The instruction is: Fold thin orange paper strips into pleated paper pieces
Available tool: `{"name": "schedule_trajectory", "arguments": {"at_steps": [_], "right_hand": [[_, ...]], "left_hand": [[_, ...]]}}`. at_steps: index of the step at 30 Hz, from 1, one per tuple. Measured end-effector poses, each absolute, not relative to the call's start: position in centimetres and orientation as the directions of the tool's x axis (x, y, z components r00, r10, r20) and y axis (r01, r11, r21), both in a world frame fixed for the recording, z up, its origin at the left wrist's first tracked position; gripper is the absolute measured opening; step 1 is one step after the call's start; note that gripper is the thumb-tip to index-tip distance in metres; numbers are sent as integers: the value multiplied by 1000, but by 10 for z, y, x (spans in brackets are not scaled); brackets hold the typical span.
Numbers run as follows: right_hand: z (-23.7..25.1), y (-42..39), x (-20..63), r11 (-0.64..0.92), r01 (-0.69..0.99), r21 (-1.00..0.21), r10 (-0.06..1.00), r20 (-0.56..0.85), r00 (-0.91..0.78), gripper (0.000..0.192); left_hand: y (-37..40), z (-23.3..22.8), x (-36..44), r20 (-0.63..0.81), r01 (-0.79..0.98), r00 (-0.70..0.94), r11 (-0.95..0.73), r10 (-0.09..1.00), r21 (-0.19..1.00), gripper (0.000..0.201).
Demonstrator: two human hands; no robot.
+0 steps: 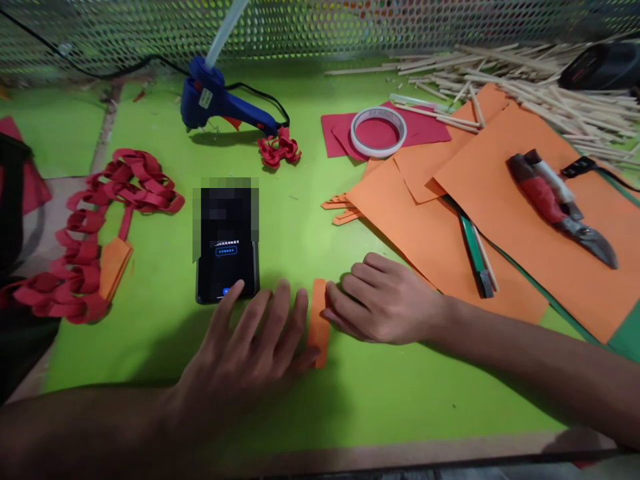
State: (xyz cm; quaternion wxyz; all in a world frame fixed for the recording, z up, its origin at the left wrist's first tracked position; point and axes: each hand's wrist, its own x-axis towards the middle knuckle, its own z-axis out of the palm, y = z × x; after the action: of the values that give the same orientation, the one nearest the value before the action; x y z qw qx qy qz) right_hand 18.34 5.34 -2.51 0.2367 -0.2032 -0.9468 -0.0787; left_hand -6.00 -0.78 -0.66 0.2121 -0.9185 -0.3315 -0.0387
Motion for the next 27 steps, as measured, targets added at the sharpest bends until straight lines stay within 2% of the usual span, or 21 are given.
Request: {"name": "schedule_trajectory", "arguments": {"at_steps": [3, 8, 11, 16, 20, 27], "right_hand": [[-26, 53, 183, 902, 427, 58, 352, 475, -807, 22], [-27, 53, 184, 904, 423, 56, 347, 478, -807, 23], [-27, 53, 184, 905, 422, 53, 348, 477, -807, 24], [-26, 53, 184, 904, 425, 49, 354, 474, -807, 23], [-27, 53, 184, 900, 432, 53, 359, 471, -806, 20], [-28, 52, 185, 903, 426, 50, 354, 475, -806, 23]], "left_hand": [[-4, -8, -59, 210, 639, 768, -702, 605, -315, 62], [-1, -10, -60, 204, 603, 798, -754, 567, -262, 59], [0, -11, -60, 192, 619, 786, -750, 588, -234, 59], [-3, -10, -59, 199, 664, 747, -693, 634, -282, 65], [-4, -9, -59, 213, 633, 772, -700, 599, -330, 65], [1, -11, -59, 200, 620, 784, -749, 588, -233, 63]]}}
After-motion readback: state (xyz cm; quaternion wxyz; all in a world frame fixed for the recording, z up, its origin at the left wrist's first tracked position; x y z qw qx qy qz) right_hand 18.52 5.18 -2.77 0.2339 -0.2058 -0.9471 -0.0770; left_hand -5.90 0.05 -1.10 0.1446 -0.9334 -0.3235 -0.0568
